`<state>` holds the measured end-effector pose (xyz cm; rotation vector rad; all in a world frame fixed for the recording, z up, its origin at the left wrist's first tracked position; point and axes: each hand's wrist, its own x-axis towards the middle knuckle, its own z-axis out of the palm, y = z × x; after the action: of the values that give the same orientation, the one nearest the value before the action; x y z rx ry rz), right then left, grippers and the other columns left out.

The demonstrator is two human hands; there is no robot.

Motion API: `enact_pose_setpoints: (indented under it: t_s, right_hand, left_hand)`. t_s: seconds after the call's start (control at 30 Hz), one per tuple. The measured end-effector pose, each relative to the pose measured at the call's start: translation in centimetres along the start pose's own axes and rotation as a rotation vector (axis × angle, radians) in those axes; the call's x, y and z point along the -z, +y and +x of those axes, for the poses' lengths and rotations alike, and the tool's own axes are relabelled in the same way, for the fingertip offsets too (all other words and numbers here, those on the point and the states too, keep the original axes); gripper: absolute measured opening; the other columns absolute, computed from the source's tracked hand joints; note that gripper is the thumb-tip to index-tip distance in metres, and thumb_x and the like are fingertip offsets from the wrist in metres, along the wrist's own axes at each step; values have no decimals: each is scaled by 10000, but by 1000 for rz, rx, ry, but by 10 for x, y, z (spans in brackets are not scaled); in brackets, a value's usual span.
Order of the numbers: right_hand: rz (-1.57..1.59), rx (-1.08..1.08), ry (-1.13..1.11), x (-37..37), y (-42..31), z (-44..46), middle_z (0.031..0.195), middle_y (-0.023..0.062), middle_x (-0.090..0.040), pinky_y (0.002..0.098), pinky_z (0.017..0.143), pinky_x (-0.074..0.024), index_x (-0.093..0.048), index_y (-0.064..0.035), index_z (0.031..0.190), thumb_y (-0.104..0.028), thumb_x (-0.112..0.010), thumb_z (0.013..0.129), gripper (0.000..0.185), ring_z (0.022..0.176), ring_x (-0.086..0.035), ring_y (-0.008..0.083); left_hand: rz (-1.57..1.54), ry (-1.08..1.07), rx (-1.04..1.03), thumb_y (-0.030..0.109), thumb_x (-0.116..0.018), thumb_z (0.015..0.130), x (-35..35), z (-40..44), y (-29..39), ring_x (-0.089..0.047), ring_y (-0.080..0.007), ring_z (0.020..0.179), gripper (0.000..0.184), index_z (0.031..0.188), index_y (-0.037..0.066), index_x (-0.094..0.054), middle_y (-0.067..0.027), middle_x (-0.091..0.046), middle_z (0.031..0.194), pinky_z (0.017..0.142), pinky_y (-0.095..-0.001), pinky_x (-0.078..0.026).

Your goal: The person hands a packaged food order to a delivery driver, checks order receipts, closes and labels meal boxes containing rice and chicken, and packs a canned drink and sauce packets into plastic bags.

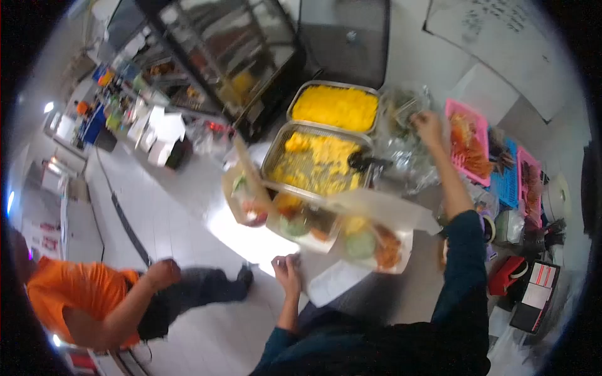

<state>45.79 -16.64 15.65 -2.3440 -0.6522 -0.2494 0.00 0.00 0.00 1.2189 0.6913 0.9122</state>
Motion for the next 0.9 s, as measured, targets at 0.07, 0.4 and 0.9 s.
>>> enact_pose_setpoints:
  t_s: [0.07,0.4,0.9]
  right_hand:
    - [237,-58,271,26,6,-5,917,183,-581,339,781,-411,-543,31,960,-231,-615,740,349,885,-560,244]
    - [150,-23,224,42,-140,-261,878,142,-448,402,810,-368,-443,-24,949,-58,-649,632,380,856,-461,296]
    - [249,-614,478,-9,-71,-392,981,134,-522,387,787,-392,-500,-40,963,-38,-464,759,207,929,-503,310]
  left_hand:
    - [180,70,-105,67,-445,846,-13,-29,30,-501,-123,764,177,1013,8,-427,-66,-511,831,653,-225,-414]
    - [907,-506,-332,-56,-512,627,28,-18,31,-465,-314,934,362,965,55,-583,-133,-536,960,793,-357,-408]
    - [461,-853,-946,112,-517,786,-65,-23,37,-501,-260,811,217,988,33,-511,-128,-525,969,675,-320,-412]
